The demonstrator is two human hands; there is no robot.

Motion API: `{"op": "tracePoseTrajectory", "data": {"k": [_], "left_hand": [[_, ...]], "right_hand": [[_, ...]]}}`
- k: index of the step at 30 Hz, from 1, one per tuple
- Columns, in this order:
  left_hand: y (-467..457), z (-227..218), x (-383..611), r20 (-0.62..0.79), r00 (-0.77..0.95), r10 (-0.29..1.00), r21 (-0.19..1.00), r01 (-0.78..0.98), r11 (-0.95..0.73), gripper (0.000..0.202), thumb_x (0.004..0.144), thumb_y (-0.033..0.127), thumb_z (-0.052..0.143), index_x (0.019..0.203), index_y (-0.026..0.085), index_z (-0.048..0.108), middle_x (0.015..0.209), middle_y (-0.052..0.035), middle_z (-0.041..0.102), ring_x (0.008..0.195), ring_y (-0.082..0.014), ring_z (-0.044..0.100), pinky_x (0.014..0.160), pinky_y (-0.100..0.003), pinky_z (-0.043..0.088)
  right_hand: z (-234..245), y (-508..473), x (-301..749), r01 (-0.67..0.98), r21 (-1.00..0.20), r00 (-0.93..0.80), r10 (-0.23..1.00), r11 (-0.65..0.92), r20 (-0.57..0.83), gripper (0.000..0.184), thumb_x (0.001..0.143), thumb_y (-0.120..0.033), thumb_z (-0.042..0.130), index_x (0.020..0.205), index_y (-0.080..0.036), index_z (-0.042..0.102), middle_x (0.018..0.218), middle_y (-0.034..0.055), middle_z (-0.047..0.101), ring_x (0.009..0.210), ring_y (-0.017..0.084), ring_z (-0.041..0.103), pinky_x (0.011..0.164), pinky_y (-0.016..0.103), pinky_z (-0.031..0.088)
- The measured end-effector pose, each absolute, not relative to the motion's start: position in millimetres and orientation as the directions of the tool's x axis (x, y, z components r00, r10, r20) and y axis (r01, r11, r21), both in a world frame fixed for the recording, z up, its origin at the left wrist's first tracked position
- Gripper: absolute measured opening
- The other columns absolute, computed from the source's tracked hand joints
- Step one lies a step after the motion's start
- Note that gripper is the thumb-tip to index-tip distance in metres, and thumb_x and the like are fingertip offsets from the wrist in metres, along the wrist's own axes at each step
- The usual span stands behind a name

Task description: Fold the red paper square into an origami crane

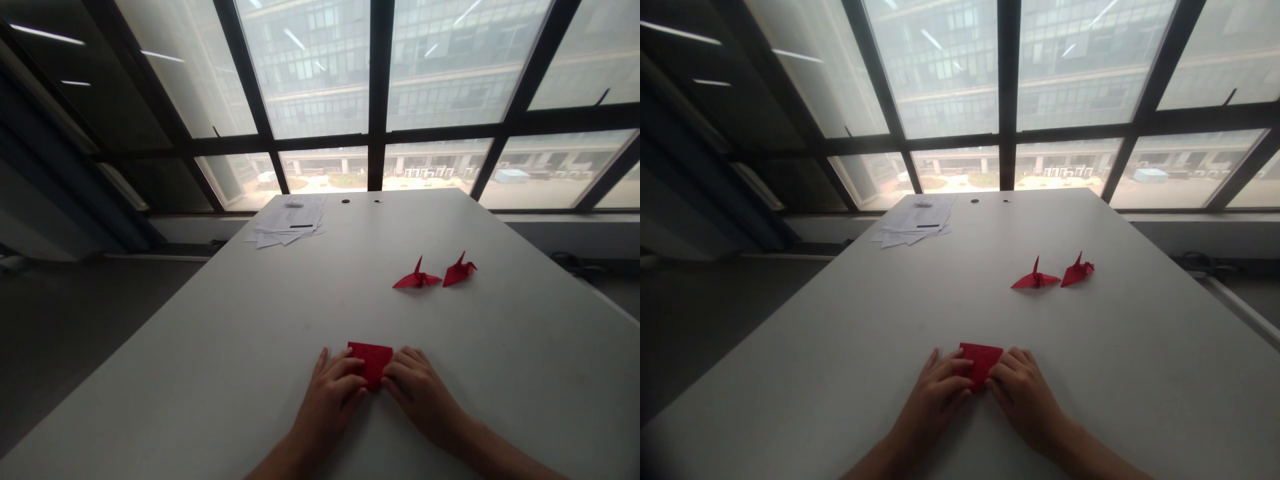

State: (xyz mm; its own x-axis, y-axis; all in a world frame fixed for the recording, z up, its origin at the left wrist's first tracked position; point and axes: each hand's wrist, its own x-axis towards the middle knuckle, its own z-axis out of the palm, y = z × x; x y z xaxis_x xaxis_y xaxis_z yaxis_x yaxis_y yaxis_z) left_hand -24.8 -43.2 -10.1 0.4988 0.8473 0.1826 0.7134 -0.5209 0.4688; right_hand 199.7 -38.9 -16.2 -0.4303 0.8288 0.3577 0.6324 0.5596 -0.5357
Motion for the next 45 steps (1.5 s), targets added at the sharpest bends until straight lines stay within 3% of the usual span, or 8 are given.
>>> {"op": "tracePoseTrajectory", "data": {"k": [5,11,14,19,26,35,39,45], "left_hand": [[-43.7,-7.3,-21.9,0.169,0.461,0.871,0.499,0.723,-0.479,0.035,0.089,0.010,0.059,0.119,0.027,0.065,0.123,-0.0048,0.069,0.127,-0.0242,0.056,0.117,-0.061,0.023],[-45.6,-6.7,-19.7,0.220,0.530,0.819,0.415,0.710,-0.570,0.030,0.091,0.009,0.055,0.103,0.030,0.073,0.120,-0.0031,0.070,0.129,-0.0240,0.055,0.117,-0.062,0.021],[-49.2,-6.7,-18.9,0.222,0.564,0.796,0.341,0.720,-0.605,0.035,0.093,0.011,0.052,0.118,0.030,0.067,0.126,-0.0048,0.067,0.133,-0.0244,0.051,0.118,-0.062,0.018],[-51.4,-12.3,-21.1,0.170,0.629,0.759,0.214,0.728,-0.651,0.047,0.095,0.022,0.054,0.141,0.033,0.050,0.144,-0.0045,0.054,0.142,-0.0277,0.039,0.118,-0.065,0.014],[-53.4,-21.9,-25.1,0.143,0.660,0.737,0.067,0.737,-0.673,0.072,0.096,0.046,0.054,0.156,0.030,0.019,0.161,-0.0054,0.029,0.150,-0.0330,0.019,0.117,-0.066,0.016],[-68.6,-37.0,-29.8,0.288,0.454,0.843,-0.062,0.888,-0.456,0.094,0.092,0.061,0.050,0.157,0.007,0.009,0.158,-0.0245,0.026,0.148,-0.0424,0.018,0.110,-0.067,0.029],[-74.9,-25.0,-19.1,0.313,0.517,0.796,-0.087,0.851,-0.519,0.079,0.097,0.049,0.048,0.157,0.009,0.015,0.160,-0.0195,0.026,0.149,-0.0365,0.020,0.115,-0.059,0.028],[-79.4,-17.2,-14.1,0.225,0.616,0.755,0.026,0.771,-0.637,0.070,0.090,0.047,0.062,0.149,0.018,0.039,0.144,-0.0119,0.052,0.136,-0.0314,0.044,0.115,-0.053,0.035]], "right_hand": [[-19.7,-32.1,196.6,0.688,-0.532,-0.361,0.868,0.494,0.341,0.017,0.089,-0.013,0.063,0.103,-0.022,0.063,0.092,0.0031,0.067,0.088,0.022,0.057,0.084,0.037,0.041],[-22.6,-29.5,197.8,0.735,-0.489,-0.354,0.881,0.470,0.314,0.024,0.085,-0.011,0.066,0.106,-0.022,0.062,0.097,0.0047,0.065,0.092,0.024,0.056,0.085,0.039,0.042],[-23.3,-29.6,197.4,0.730,-0.491,-0.357,0.878,0.475,0.320,0.026,0.086,-0.011,0.064,0.110,-0.022,0.061,0.099,0.0057,0.064,0.094,0.025,0.055,0.086,0.040,0.042],[-22.0,-30.7,197.1,0.701,-0.486,-0.359,0.847,0.522,0.392,0.029,0.091,-0.007,0.054,0.115,-0.021,0.059,0.105,0.0078,0.062,0.096,0.024,0.054,0.087,0.040,0.043],[-16.4,-32.5,197.9,0.726,-0.432,-0.412,0.841,0.535,0.350,0.015,0.092,-0.010,0.057,0.086,-0.021,0.064,0.093,0.0048,0.061,0.091,0.022,0.053,0.084,0.037,0.043],[-15.4,-34.6,201.3,0.735,-0.421,-0.409,0.843,0.532,0.350,0.015,0.090,-0.010,0.059,0.089,-0.022,0.068,0.103,0.0058,0.062,0.098,0.022,0.053,0.087,0.038,0.042],[-14.1,-37.0,200.0,0.736,-0.410,-0.410,0.837,0.538,0.362,0.013,0.091,-0.012,0.060,0.089,-0.023,0.067,0.099,0.0041,0.063,0.094,0.022,0.053,0.087,0.038,0.040],[-15.4,-56.1,191.9,0.750,-0.359,-0.434,0.823,0.556,0.366,0.011,0.090,-0.015,0.060,0.084,-0.023,0.065,0.084,0.0030,0.061,0.081,0.021,0.052,0.077,0.036,0.039]]}}
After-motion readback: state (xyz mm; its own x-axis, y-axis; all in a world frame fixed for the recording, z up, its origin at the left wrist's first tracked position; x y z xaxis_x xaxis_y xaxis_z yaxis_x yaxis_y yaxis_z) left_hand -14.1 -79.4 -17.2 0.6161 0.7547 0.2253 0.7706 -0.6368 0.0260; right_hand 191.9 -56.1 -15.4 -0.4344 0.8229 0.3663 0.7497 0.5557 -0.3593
